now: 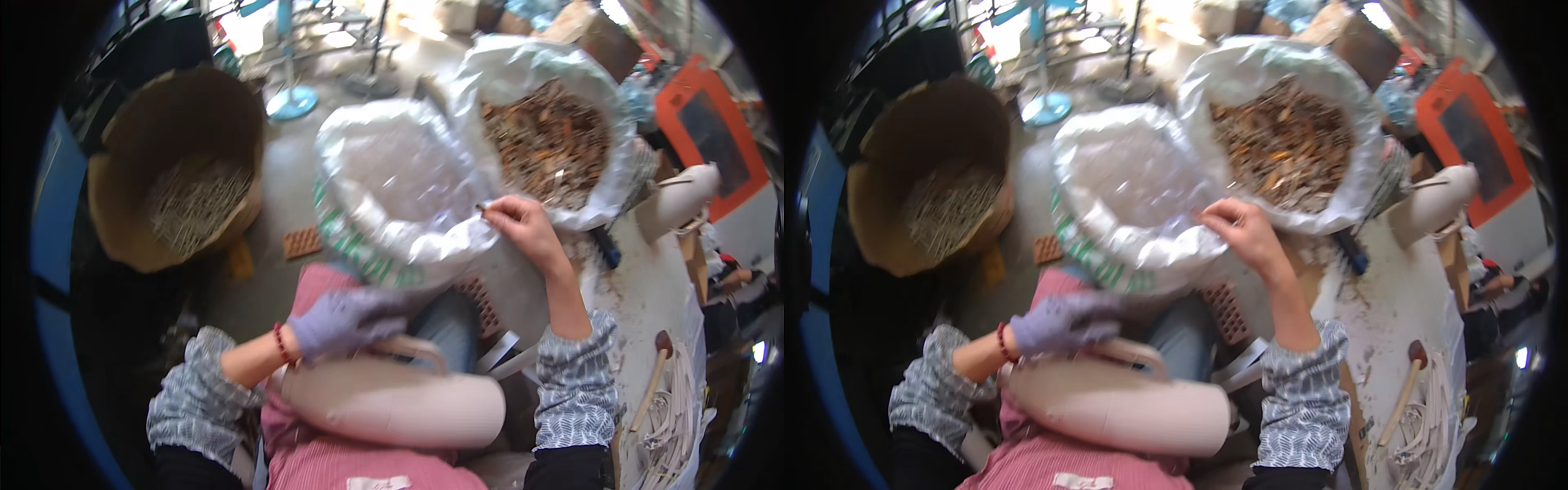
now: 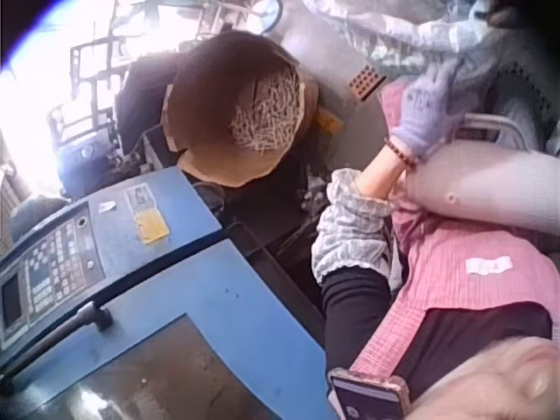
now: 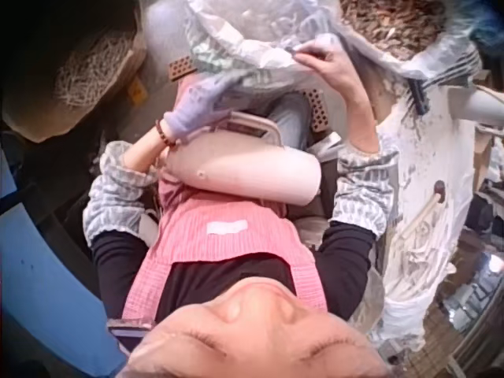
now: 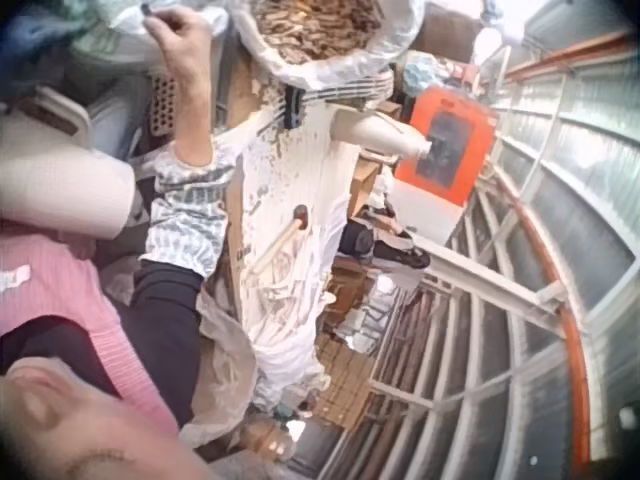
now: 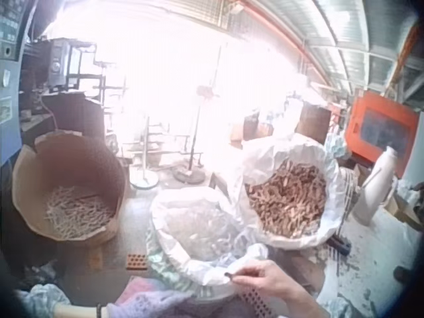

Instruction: The person assembles a beige thermos by inserting a small circular seal into the opening, wrapping the body with white tape, and securing the lid. The process is repeated for multiple units in a workshop setting.

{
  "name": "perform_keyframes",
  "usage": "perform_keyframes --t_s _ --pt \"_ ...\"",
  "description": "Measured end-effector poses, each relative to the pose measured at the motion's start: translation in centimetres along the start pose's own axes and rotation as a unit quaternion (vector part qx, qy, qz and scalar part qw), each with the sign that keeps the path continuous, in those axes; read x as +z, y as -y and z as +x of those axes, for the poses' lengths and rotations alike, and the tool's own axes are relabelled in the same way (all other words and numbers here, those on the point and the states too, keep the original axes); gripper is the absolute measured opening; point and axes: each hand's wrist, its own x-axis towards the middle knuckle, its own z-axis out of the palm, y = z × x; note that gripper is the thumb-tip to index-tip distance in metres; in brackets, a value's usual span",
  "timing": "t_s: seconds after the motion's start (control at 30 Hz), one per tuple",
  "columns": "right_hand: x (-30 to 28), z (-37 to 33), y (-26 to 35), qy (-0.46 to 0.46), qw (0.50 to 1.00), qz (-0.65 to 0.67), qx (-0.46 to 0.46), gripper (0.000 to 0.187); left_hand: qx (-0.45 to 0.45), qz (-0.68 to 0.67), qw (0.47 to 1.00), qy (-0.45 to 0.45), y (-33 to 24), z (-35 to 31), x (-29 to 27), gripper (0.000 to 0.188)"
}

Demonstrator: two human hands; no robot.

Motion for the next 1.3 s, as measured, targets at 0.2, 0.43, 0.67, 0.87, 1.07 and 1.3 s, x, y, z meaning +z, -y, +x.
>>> perform_keyframes --t_s 0.2,0.43,0.67,0.87,1.07,1.3 --pt "12.8 -7.6 2.0 0.172 0.983 0.016 0.068 0.017 0.068 0.070 0.995 0.003 0.5 -5.1 0.5 0.030" --pt "15.1 -11.8 3.5 0.027 0.928 -0.310 -0.203 0.019 -0.171 -0.186 0.964 0.086 0.7 -7.1 0.3 0.046" --pt "15.8 -12.9 3.9 -0.006 0.879 -0.383 -0.285 0.025 -0.343 -0.408 0.810 0.244 1.8 -7.5 0.2 0.046" --pt "16.2 -13.0 3.2 0.009 0.871 -0.386 -0.305 0.031 -0.352 -0.405 0.800 0.269 1.8 -7.0 -0.2 0.043" --pt "15.8 -12.9 2.6 0.047 0.857 -0.409 -0.308 0.026 -0.327 -0.451 0.784 0.275 3.6 -7.2 1.4 0.043" --pt "9.2 -7.1 1.3 0.017 0.899 -0.318 -0.299 0.014 -0.370 -0.333 0.829 0.255 1.3 -5.7 2.8 0.037"
